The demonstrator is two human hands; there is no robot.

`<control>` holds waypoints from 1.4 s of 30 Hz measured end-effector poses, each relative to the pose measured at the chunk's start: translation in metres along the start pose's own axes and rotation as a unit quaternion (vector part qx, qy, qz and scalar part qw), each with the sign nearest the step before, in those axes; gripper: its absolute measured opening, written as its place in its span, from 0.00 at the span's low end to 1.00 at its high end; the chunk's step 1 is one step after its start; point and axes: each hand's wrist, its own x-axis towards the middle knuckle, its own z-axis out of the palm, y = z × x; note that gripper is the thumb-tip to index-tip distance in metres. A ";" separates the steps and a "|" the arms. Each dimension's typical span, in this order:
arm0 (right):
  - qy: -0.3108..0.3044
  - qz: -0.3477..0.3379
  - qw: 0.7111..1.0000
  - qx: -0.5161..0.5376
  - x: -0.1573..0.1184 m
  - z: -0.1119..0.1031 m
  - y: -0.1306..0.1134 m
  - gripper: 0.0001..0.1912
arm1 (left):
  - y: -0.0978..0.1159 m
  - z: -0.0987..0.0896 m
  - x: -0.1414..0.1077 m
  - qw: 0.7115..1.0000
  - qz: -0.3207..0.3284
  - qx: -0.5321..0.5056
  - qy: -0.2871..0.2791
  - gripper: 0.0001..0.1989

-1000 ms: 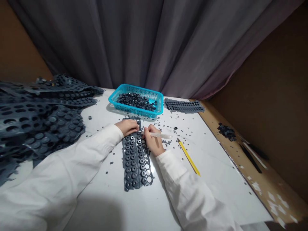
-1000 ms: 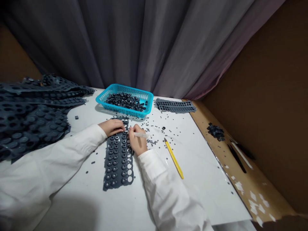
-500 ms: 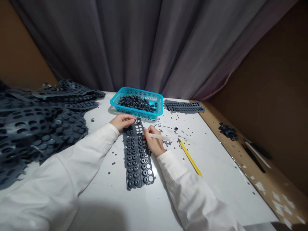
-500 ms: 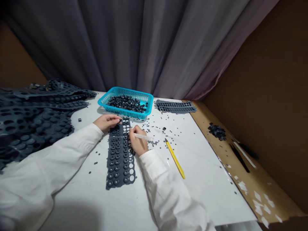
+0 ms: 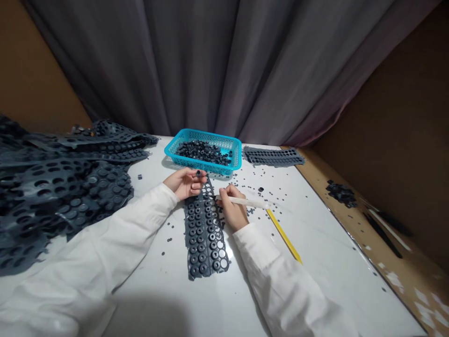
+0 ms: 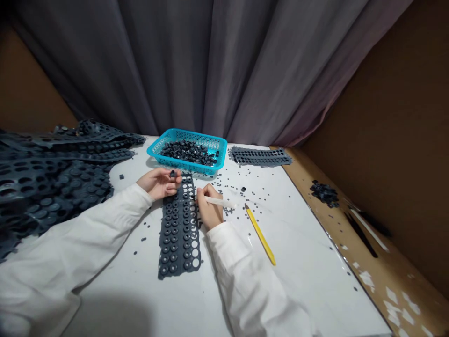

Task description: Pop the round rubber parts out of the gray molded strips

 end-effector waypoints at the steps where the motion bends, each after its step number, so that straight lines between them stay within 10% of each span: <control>1: 0.000 0.001 1.000 -0.001 0.000 0.000 0.000 0.16 | 0.001 0.000 0.000 1.000 -0.003 0.000 -0.015 0.07; 8: -0.016 0.004 1.000 -0.005 -0.001 0.000 0.001 0.16 | -0.006 -0.005 0.006 0.941 0.065 0.322 0.074 0.10; 13: -0.025 -0.010 1.000 -0.016 -0.002 0.001 -0.002 0.15 | -0.015 -0.015 0.010 0.672 0.188 0.716 -0.020 0.08; 17: -0.045 0.002 0.999 -0.013 -0.002 0.002 -0.002 0.15 | -0.016 -0.024 0.014 0.576 0.200 0.785 -0.108 0.10; 42: -0.050 -0.028 0.993 -0.099 0.000 0.006 -0.002 0.13 | -0.022 -0.014 0.015 0.498 0.206 0.830 -0.142 0.04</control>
